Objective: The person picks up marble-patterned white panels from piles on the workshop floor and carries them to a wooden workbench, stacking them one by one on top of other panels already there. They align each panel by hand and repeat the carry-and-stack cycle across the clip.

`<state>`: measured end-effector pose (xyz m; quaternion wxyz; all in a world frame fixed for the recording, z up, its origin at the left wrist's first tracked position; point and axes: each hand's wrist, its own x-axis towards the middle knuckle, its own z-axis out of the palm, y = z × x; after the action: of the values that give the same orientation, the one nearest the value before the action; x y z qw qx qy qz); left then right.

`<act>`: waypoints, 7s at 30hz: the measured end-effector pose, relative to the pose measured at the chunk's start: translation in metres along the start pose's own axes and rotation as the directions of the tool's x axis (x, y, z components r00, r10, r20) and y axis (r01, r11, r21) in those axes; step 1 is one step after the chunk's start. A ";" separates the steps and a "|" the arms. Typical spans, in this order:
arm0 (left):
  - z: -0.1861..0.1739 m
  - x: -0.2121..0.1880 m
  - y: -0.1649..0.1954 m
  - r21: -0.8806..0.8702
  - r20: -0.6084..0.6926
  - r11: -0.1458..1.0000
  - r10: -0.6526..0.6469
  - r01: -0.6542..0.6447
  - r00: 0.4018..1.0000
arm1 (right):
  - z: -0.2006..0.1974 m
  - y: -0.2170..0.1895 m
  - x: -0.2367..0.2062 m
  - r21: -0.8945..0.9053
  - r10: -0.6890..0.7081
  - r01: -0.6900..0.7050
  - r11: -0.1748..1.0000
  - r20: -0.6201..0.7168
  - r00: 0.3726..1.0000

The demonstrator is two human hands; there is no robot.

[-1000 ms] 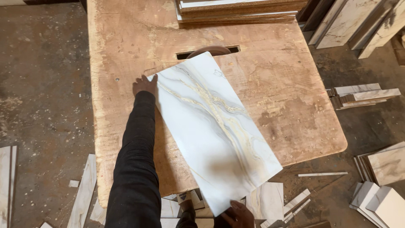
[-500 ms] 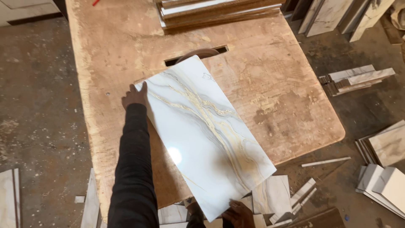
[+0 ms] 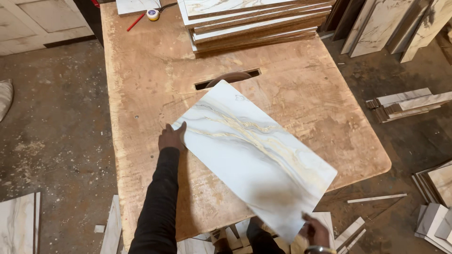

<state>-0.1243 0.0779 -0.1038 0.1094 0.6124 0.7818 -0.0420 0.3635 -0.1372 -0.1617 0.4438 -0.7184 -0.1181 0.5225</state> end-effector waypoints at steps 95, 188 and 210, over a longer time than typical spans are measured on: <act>0.077 -0.284 -0.023 0.044 -0.262 0.665 -0.712 0.745 0.651 | 0.301 -0.161 0.094 -0.223 -0.479 0.880 -0.420 0.878 -0.005; 0.081 -0.299 -0.015 0.210 0.058 0.675 -0.730 0.707 0.681 | 0.289 -0.172 0.153 -0.068 -0.375 0.826 -0.559 0.909 -0.179; 0.008 -0.106 -0.199 -0.001 -0.020 0.668 -0.744 0.744 0.668 | 0.333 -0.097 0.061 -0.370 -0.573 0.827 -0.423 0.816 0.072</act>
<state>-0.2920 -0.0735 -0.1016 0.0735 0.2415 0.9643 -0.0801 0.1333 0.1288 -0.1469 0.1992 -0.4592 -0.8657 0.0044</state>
